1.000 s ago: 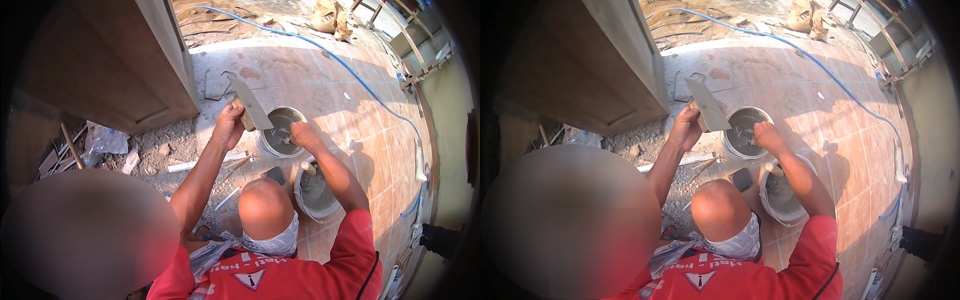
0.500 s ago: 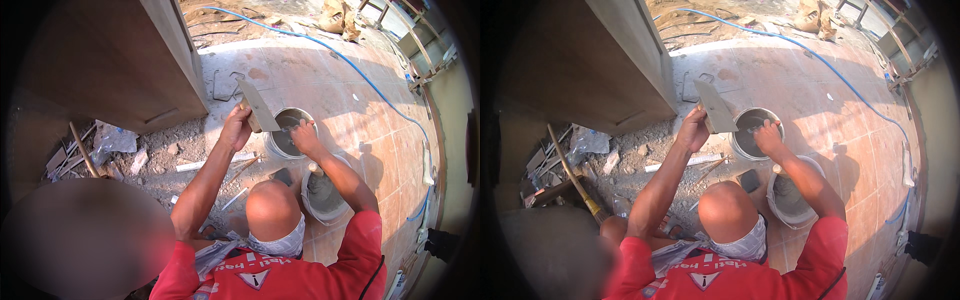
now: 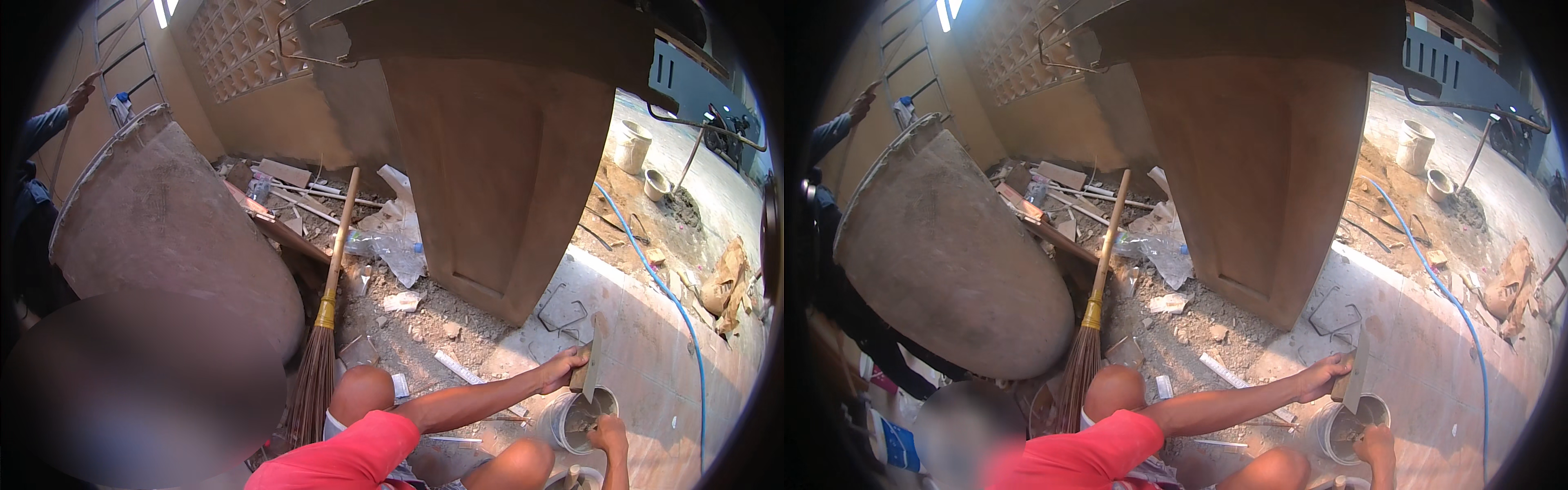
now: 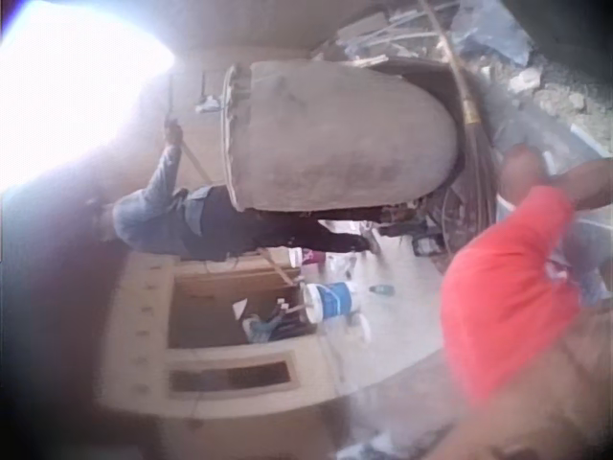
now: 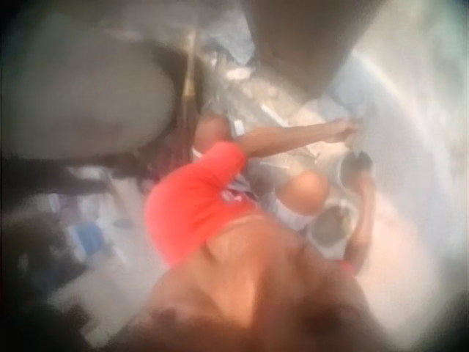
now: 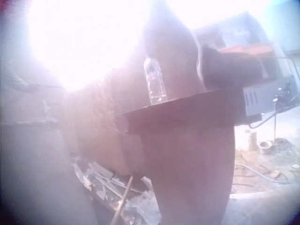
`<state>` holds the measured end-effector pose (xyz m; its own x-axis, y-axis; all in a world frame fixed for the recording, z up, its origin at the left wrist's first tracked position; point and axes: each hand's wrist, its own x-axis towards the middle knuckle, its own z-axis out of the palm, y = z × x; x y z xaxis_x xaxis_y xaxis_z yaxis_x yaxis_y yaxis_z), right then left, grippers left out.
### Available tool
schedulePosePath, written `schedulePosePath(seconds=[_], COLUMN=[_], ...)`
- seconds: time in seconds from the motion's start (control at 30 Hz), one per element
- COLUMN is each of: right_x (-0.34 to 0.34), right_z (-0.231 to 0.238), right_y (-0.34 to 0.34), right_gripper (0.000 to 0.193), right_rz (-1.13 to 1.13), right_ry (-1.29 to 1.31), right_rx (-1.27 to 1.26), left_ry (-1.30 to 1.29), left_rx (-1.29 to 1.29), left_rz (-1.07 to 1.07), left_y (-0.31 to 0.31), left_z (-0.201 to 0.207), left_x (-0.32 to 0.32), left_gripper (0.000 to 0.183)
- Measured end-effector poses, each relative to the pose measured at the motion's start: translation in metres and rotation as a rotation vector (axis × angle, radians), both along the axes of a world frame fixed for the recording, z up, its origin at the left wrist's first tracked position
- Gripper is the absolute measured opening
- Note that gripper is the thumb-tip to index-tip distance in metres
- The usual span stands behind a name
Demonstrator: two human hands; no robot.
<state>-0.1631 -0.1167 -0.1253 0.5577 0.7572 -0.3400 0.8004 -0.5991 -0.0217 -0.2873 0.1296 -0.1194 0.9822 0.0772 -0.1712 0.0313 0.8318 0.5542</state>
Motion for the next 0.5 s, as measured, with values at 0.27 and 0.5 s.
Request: schedulePosePath(seconds=[0.27,0.5], right_x=[-0.013,-0.021], right_z=[0.059,0.056], right_y=[-0.017,-0.028], right_gripper=[0.028,0.032], right_rz=[0.056,-0.014], right_ry=[-0.071,0.026], right_rx=[0.102,-0.035], left_ry=[0.03,0.006], left_rx=[0.011,0.007], left_rz=[-0.023,-0.02], left_y=[0.003,-0.001], left_z=[0.006,-0.004], left_x=[0.007,0.011], left_gripper=[0.047,0.045])
